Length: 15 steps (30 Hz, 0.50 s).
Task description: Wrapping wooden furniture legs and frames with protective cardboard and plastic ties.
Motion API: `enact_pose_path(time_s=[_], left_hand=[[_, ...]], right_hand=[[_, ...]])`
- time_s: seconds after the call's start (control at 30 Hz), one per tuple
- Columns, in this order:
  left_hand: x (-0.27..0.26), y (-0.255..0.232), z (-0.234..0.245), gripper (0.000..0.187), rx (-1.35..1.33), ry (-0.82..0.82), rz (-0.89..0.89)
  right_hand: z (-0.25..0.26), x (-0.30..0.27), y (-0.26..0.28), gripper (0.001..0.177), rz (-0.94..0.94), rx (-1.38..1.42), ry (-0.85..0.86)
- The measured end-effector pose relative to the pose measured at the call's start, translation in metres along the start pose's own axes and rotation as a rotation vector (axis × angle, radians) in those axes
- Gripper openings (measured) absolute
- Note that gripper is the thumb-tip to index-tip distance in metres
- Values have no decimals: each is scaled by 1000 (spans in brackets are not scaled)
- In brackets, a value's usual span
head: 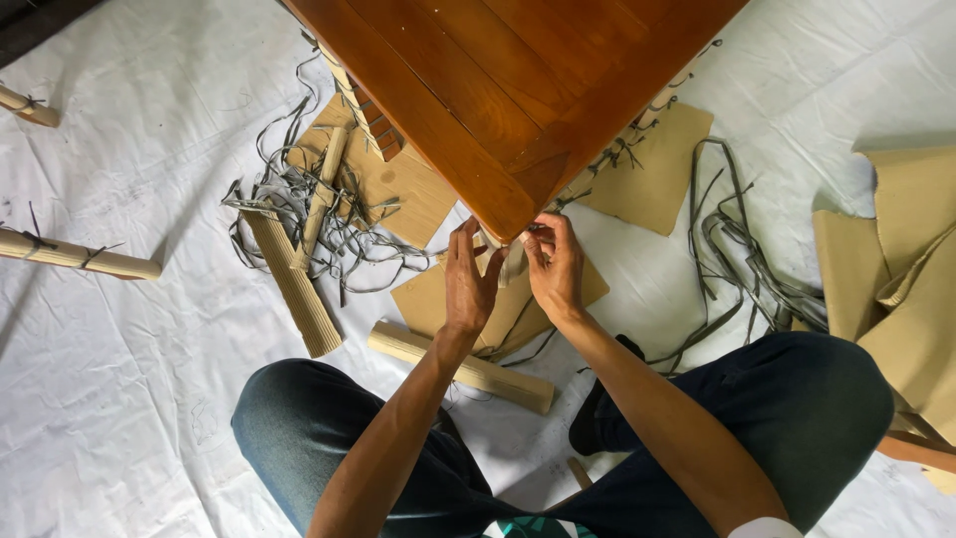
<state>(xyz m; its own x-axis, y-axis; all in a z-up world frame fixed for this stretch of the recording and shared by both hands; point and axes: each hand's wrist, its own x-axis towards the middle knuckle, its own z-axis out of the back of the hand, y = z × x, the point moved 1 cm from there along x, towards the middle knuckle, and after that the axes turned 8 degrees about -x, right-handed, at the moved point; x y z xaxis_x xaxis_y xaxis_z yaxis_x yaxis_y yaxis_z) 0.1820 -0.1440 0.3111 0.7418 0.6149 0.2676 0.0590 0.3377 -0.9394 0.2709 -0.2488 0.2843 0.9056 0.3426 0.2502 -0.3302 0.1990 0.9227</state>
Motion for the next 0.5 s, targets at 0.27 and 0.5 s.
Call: enact_pose_path(time_s=[0.27,0.5], left_hand=[[3,-4,1,58,2,8,17],[4,0,3,57,19,7,2]], right_hand=[[-1,-2,-1,24,59,-53,-29],[3,-9,20,33,181,-180,50]])
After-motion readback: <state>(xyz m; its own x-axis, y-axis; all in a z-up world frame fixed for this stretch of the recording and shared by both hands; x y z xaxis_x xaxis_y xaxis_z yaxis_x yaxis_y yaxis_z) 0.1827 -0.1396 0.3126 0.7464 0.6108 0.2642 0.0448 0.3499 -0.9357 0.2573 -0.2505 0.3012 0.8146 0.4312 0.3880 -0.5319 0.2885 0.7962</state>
